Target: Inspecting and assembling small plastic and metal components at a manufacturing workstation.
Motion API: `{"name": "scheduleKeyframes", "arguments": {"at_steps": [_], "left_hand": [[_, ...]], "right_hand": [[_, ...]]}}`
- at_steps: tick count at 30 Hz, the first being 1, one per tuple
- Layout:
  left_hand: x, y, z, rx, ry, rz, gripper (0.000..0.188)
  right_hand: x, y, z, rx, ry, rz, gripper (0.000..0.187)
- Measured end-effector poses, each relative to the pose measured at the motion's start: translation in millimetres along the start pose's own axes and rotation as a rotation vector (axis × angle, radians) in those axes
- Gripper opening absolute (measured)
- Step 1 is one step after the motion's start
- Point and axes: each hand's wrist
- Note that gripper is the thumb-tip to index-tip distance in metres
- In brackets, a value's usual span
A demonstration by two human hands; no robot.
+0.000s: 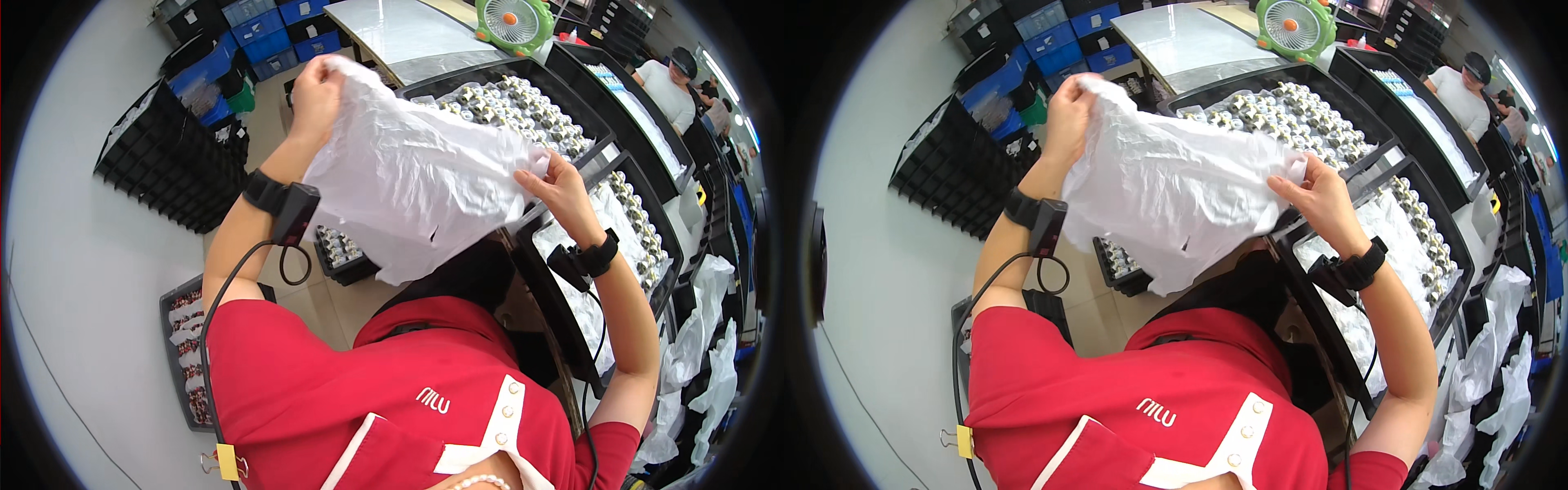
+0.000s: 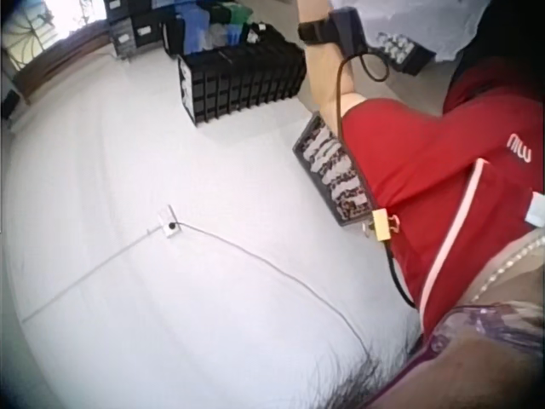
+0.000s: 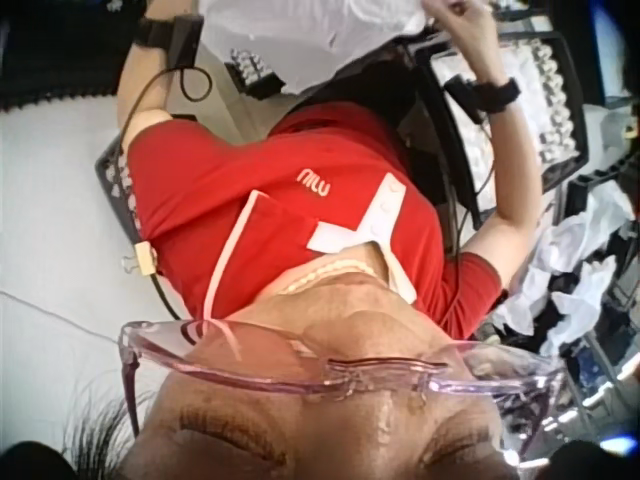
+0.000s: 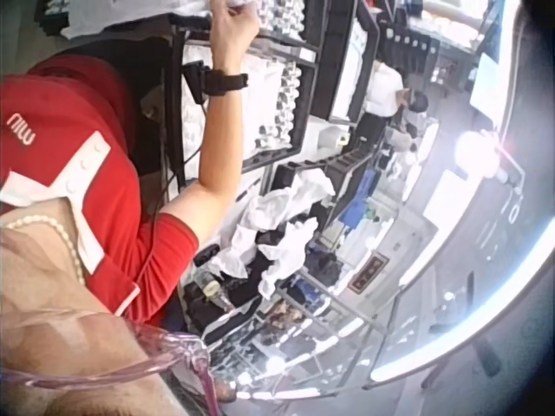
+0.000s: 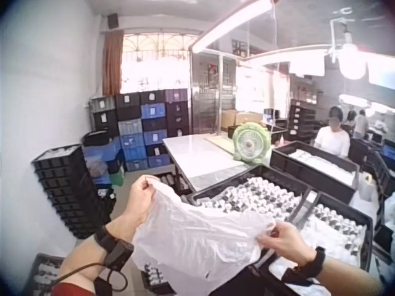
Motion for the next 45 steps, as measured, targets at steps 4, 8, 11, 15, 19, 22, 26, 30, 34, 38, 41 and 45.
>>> {"name": "scheduleKeyframes", "arguments": {"at_steps": [4, 8, 11, 15, 19, 22, 26, 30, 34, 38, 41, 45], "left_hand": [[9, 39, 23, 0.247, 0.001, 0.232, 0.016], [34, 48, 23, 0.459, 0.206, 0.525, 0.015], [46, 46, 46, 0.641, 0.240, 0.780, 0.007], [41, 50, 70, 0.861, 0.205, 0.904, 0.003], [40, 47, 117, 0.932, 0.101, 1.013, 0.006], [40, 47, 149, 1.023, 0.100, 1.112, 0.007], [31, 51, 189, 1.067, 0.015, 1.232, 0.007], [25, 62, 206, 0.930, -0.190, 1.086, 0.012], [62, 62, 201, 0.676, -0.003, 0.813, 0.006], [89, 32, 190, 0.478, 0.065, 0.694, 0.012], [82, 19, 196, 0.567, 0.006, 0.580, 0.011], [77, -4, 222, 0.553, -0.087, 0.572, 0.008]], "right_hand": [[13, -10, -6, 0.032, -0.105, -0.026, 0.018], [13, -26, -3, 0.096, -0.149, 0.069, 0.031], [-1, -51, 15, 0.364, -0.337, 0.154, 0.056], [-12, -80, 53, 0.495, -0.552, 0.183, 0.084], [-12, -93, 61, 0.458, -0.554, 0.230, 0.116], [-10, -95, 56, 0.604, -0.410, 0.371, 0.082], [-1, -96, 35, 0.627, -0.277, 0.271, 0.069], [1, -47, 16, 0.324, -0.140, 0.208, 0.053], [-9, -19, -14, 0.133, -0.068, 0.205, 0.038], [-23, -17, -48, -0.043, 0.040, 0.271, 0.039], [-39, -7, -78, 0.024, -0.002, 0.318, 0.032], [-72, -5, -122, -0.149, -0.147, 0.396, 0.029]]}}
Point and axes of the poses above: each hand's wrist, its own x-axis towards the middle knuckle, its own z-axis out of the palm, y = z × x, and after that the axes turned 4 degrees about -y, right-handed
